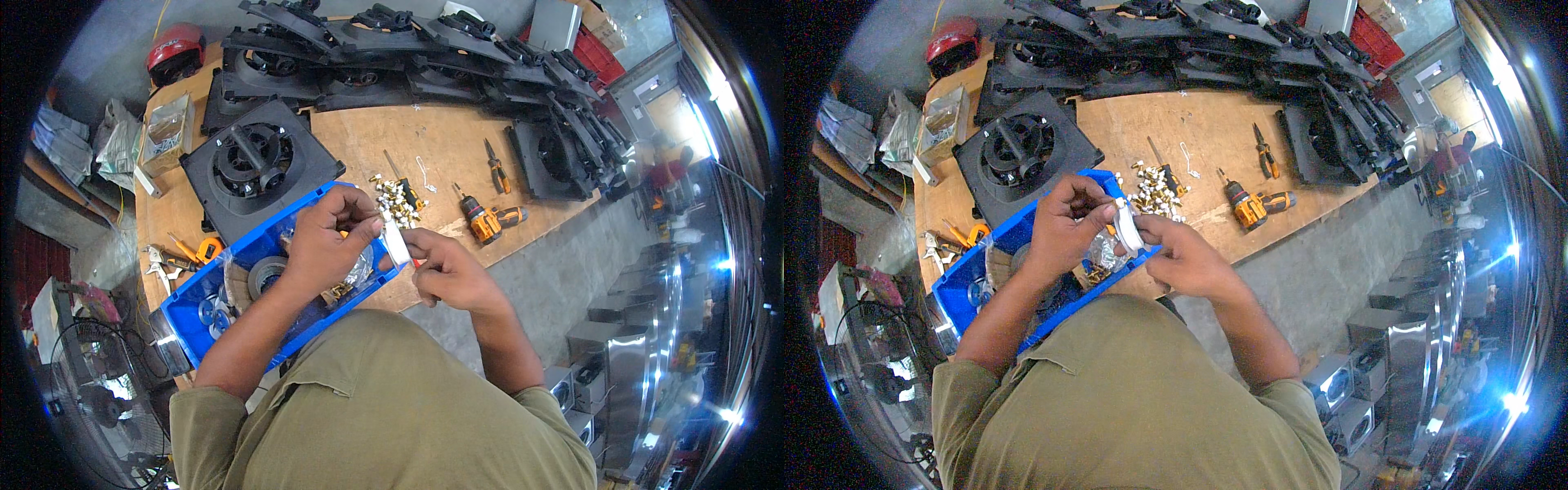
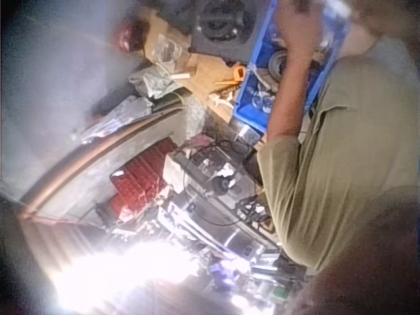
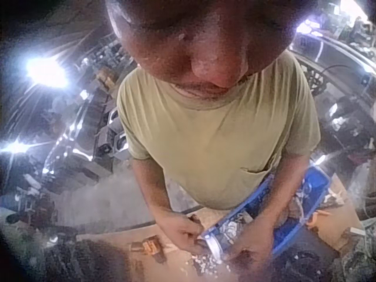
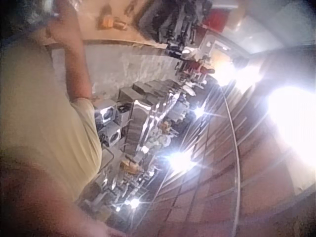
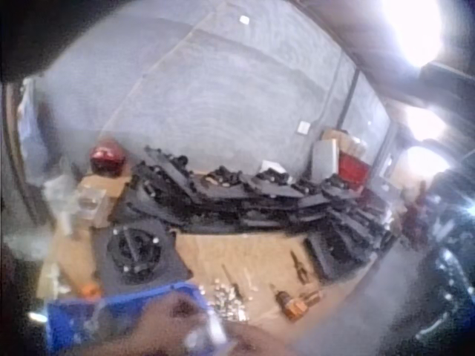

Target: The person repeatedly picks small brass-colored components from a blue bin and wraps each with white tape, placing the finished units on the table. The workspace includes a cordless drill, pliers, and black plastic parts nearby.

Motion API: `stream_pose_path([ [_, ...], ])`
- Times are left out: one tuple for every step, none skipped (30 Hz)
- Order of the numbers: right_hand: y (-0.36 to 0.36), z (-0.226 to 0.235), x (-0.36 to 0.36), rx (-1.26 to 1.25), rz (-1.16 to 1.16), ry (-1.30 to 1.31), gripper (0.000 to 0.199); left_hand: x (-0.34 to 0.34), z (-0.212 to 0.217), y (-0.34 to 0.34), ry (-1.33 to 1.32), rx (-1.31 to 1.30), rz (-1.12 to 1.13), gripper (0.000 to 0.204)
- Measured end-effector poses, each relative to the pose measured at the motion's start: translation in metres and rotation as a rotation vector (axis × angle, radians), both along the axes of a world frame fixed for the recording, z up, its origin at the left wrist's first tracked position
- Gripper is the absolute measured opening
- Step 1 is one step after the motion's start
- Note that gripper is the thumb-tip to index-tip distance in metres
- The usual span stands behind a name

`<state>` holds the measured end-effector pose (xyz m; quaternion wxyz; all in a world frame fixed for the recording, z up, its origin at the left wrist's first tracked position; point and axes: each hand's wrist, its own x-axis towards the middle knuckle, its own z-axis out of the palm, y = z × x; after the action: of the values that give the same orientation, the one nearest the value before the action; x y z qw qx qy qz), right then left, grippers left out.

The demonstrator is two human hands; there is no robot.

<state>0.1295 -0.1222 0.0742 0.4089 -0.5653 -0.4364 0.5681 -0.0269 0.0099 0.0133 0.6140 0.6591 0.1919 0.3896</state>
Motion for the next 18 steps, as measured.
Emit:
stream_pose_path([
  [-0.001, 0.001, 0.001, -0.01, -0.005, 0.026, 0.064, 0.0, 0.0, -0.001, 0.027, 0.018, 0.008, 0.022],
  [-0.001, 0.003, 0.001, -0.022, -0.013, 0.065, 0.063, 0.0, 0.001, -0.001, 0.06, 0.069, 0.029, 0.021],
  [-0.002, 0.004, 0.002, -0.03, -0.02, 0.106, 0.063, 0.0, 0.002, -0.001, 0.099, 0.117, 0.048, 0.021],
  [-0.002, 0.004, 0.003, -0.04, -0.023, 0.147, 0.063, 0.0, 0.002, 0.0, 0.128, 0.172, 0.064, 0.02],
  [-0.003, 0.005, 0.005, -0.039, -0.03, 0.169, 0.062, -0.001, 0.003, 0.0, 0.173, 0.194, 0.054, 0.019],
  [-0.004, 0.005, 0.006, -0.039, -0.032, 0.191, 0.061, -0.001, 0.003, 0.001, 0.208, 0.225, 0.041, 0.019],
  [-0.004, 0.005, 0.007, -0.039, -0.033, 0.213, 0.06, -0.001, 0.004, 0.001, 0.243, 0.255, 0.03, 0.019],
  [-0.005, 0.006, 0.008, -0.025, -0.034, 0.216, 0.06, -0.002, 0.004, 0.001, 0.268, 0.287, 0.03, 0.019],
  [-0.005, 0.006, 0.009, -0.01, -0.036, 0.22, 0.06, -0.001, 0.003, 0.0, 0.292, 0.319, 0.029, 0.02],
  [-0.005, 0.006, 0.011, 0.005, -0.039, 0.223, 0.06, -0.001, 0.003, 0.0, 0.316, 0.352, 0.027, 0.02],
  [-0.005, 0.006, 0.012, 0.025, -0.059, 0.218, 0.061, -0.001, 0.003, -0.001, 0.335, 0.362, 0.017, 0.02],
  [-0.004, 0.006, 0.012, 0.045, -0.078, 0.213, 0.062, -0.001, 0.002, -0.003, 0.354, 0.372, 0.007, 0.02],
  [-0.003, 0.006, 0.013, 0.066, -0.098, 0.208, 0.063, -0.001, 0.002, -0.003, 0.371, 0.381, -0.016, 0.02],
  [-0.001, 0.007, 0.014, 0.077, -0.096, 0.227, 0.063, -0.001, 0.002, -0.004, 0.363, 0.395, -0.016, 0.02],
  [0.0, 0.007, 0.014, 0.088, -0.094, 0.246, 0.064, -0.001, 0.002, -0.005, 0.352, 0.408, -0.03, 0.02],
  [0.003, 0.007, 0.015, 0.097, -0.106, 0.264, 0.065, -0.001, 0.002, -0.005, 0.341, 0.421, -0.044, 0.019],
  [0.004, 0.008, 0.015, 0.105, -0.095, 0.271, 0.065, -0.002, 0.003, -0.005, 0.343, 0.434, -0.045, 0.02],
  [0.005, 0.008, 0.015, 0.112, -0.099, 0.278, 0.066, -0.002, 0.003, -0.005, 0.346, 0.447, -0.045, 0.02],
])
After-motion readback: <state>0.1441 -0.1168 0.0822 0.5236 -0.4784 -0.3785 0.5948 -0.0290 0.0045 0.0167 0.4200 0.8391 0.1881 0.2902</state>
